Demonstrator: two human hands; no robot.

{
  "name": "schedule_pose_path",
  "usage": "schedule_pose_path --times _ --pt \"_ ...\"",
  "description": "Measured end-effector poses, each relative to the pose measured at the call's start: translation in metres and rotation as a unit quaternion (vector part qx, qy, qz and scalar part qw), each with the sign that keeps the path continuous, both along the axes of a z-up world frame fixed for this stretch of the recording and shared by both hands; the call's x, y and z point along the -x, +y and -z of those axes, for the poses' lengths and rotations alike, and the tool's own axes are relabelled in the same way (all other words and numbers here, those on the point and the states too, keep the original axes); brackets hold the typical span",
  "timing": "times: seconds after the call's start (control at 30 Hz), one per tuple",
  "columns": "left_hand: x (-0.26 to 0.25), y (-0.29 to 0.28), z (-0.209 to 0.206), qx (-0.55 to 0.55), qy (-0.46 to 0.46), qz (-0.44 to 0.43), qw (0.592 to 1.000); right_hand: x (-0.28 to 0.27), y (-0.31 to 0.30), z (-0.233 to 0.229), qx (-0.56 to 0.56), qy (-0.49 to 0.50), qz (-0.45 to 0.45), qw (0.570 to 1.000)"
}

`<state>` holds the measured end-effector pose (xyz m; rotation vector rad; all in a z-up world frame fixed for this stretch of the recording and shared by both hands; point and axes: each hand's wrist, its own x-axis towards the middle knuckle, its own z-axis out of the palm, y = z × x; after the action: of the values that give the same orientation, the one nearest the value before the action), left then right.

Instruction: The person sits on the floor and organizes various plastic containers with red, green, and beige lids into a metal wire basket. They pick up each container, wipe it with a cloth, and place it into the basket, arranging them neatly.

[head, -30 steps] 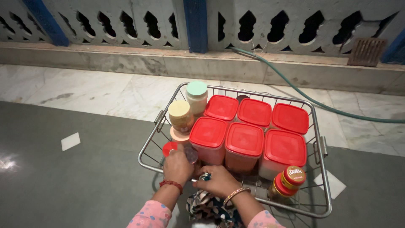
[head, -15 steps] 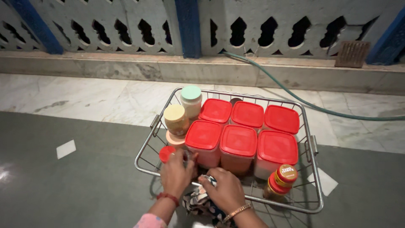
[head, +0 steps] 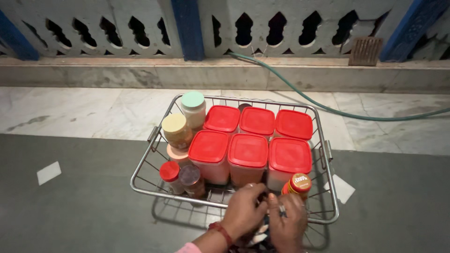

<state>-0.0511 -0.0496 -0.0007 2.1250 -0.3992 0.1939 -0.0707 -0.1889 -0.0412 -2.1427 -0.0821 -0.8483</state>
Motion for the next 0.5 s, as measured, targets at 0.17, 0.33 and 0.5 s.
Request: schedule_pose_path --times 0.17,0.33,0.5 --pt "0.002 -0.030 -0.011 -0.013 0.016 -0.008 1.000 0.002 -0.029 0.008 0.014 -0.066 0.064 0.996" --pt "-0.013 -0.051 -0.017 -0.090 0.163 -0.058 0.981 -0.004 -0.038 -0.005 0.018 0.046 0.139 0.989" --pt "-0.033 -0.061 -0.007 -0.126 0.203 -0.036 0.970 -0.021 -0.047 -0.025 0.031 0.193 0.135 0.971"
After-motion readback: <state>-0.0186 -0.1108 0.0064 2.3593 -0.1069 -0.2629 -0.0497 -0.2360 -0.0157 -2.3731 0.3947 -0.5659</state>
